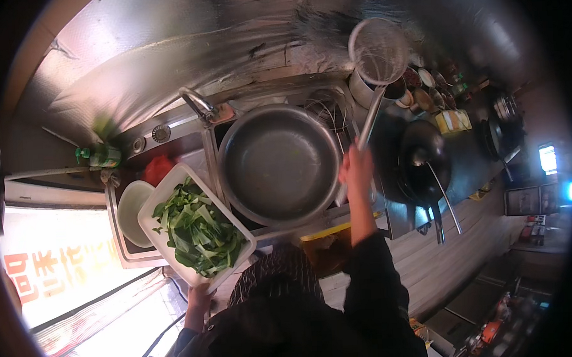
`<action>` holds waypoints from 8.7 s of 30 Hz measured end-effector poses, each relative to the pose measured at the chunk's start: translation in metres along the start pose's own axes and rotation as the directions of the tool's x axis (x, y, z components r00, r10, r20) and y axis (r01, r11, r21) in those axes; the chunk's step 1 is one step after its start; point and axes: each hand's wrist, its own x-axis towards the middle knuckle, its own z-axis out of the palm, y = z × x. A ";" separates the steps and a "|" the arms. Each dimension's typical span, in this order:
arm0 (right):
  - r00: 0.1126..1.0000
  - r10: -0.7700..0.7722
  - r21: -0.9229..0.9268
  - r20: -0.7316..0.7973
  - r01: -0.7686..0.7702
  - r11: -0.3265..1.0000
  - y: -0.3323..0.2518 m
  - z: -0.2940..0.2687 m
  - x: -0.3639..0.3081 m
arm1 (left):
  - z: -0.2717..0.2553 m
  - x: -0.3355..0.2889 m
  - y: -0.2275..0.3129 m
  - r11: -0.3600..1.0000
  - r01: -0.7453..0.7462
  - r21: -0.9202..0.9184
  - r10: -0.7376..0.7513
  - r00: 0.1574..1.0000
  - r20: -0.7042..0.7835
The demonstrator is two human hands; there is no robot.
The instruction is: The person moves a tray of leafy greens from the sink area to a prep table, then unpacks a bag of greens. They repeatedly pick individual stems, remove the lower parts by hand, and place the trimmed greens into a bowl while discarding the removed parts into a bin.
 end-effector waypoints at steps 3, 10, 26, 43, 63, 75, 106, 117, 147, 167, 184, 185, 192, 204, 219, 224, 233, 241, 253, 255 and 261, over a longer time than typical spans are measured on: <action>0.995 -0.039 -0.530 0.094 0.083 0.844 0.022 -0.064 -0.069 | -0.006 0.008 0.015 0.889 -0.161 0.429 0.159 0.986 0.042; 0.936 -0.128 -0.928 0.328 0.345 0.144 0.049 -0.115 -0.126 | -0.009 -0.006 0.019 0.853 -0.163 0.496 0.142 0.987 0.081; 0.497 0.815 0.049 0.298 -0.861 0.507 0.067 -0.086 -0.181 | -0.006 0.007 -0.036 0.667 0.220 -0.712 -0.256 0.965 0.058; 0.748 0.569 -0.525 0.341 -0.350 0.776 0.088 0.035 -0.090 | -0.012 -0.005 -0.041 0.966 0.038 -0.254 -0.057 0.996 -0.069; 0.765 0.555 -0.666 0.326 -0.230 0.709 -0.007 -0.110 -0.129 | -0.018 -0.014 -0.011 0.821 -0.169 0.545 0.191 0.981 0.017; 0.786 0.471 -0.864 0.400 0.152 0.480 0.028 -0.080 -0.053 | -0.019 -0.016 -0.007 0.881 -0.143 0.451 0.165 0.986 -0.009; 0.857 0.325 -0.611 0.400 -0.015 0.792 0.006 -0.044 -0.107 | -0.011 -0.031 0.024 0.912 -0.103 0.397 0.156 0.983 -0.101; 0.860 0.361 -0.787 0.360 0.072 0.613 0.056 -0.001 -0.056 | 0.021 -0.042 0.028 0.919 0.036 -0.392 -0.123 0.972 -0.199; 0.913 0.295 -0.820 0.281 0.069 0.568 -0.012 -0.105 -0.108 | 0.007 -0.044 0.058 0.966 -0.020 0.258 0.071 0.979 -0.190; 0.517 0.796 -0.363 0.316 -0.709 0.605 -0.011 -0.113 -0.165 | 0.010 -0.043 0.053 0.948 0.001 0.317 0.060 0.982 -0.181; 0.871 0.404 -0.817 0.279 -0.005 0.576 0.074 -0.029 -0.087 | 0.012 -0.045 0.053 0.955 -0.007 0.295 0.074 0.974 -0.214; 0.843 0.458 -0.791 0.282 -0.066 0.609 0.080 -0.028 -0.089 | 0.012 -0.045 0.051 0.934 0.002 0.358 0.076 0.976 -0.206; 0.618 0.679 -0.554 0.397 -0.429 0.714 0.088 -0.016 -0.121 | 0.016 -0.044 0.048 0.961 0.035 0.276 0.025 0.977 -0.211; 0.697 0.545 -0.419 0.466 -0.368 0.830 0.029 -0.083 -0.131 | 0.026 -0.036 0.011 0.999 0.041 0.011 -0.038 0.972 -0.233; 0.807 0.549 -0.836 0.216 -0.138 0.532 0.002 -0.132 -0.145 | 0.015 -0.046 0.062 0.973 0.100 0.208 -0.066 0.984 -0.165; 0.685 0.677 -0.694 0.269 -0.349 0.630 0.016 -0.136 -0.167 | 0.020 -0.045 0.055 0.965 0.117 0.234 -0.071 0.978 -0.197; 0.432 0.784 -0.376 0.446 -0.705 0.602 0.010 -0.125 -0.191 | 0.032 -0.040 0.026 0.942 0.151 -0.301 -0.212 0.960 -0.182; 0.446 0.634 -0.196 0.631 -0.699 0.687 0.011 -0.148 -0.209 | 0.024 -0.044 0.052 0.935 0.153 0.319 -0.083 0.972 -0.221; 0.512 0.630 0.057 0.584 -0.800 0.597 0.122 -0.244 -0.231 | 0.008 -0.041 0.072 0.933 0.109 0.343 -0.084 0.993 -0.088; 0.528 0.558 0.087 0.640 -0.771 0.630 0.127 -0.244 -0.243 | 0.007 -0.042 0.070 0.941 0.081 0.327 -0.060 0.996 -0.073; 0.566 0.561 0.186 0.604 -0.784 0.592 0.130 -0.219 -0.276 | 0.013 -0.036 0.058 0.938 -0.130 0.320 0.180 0.975 -0.133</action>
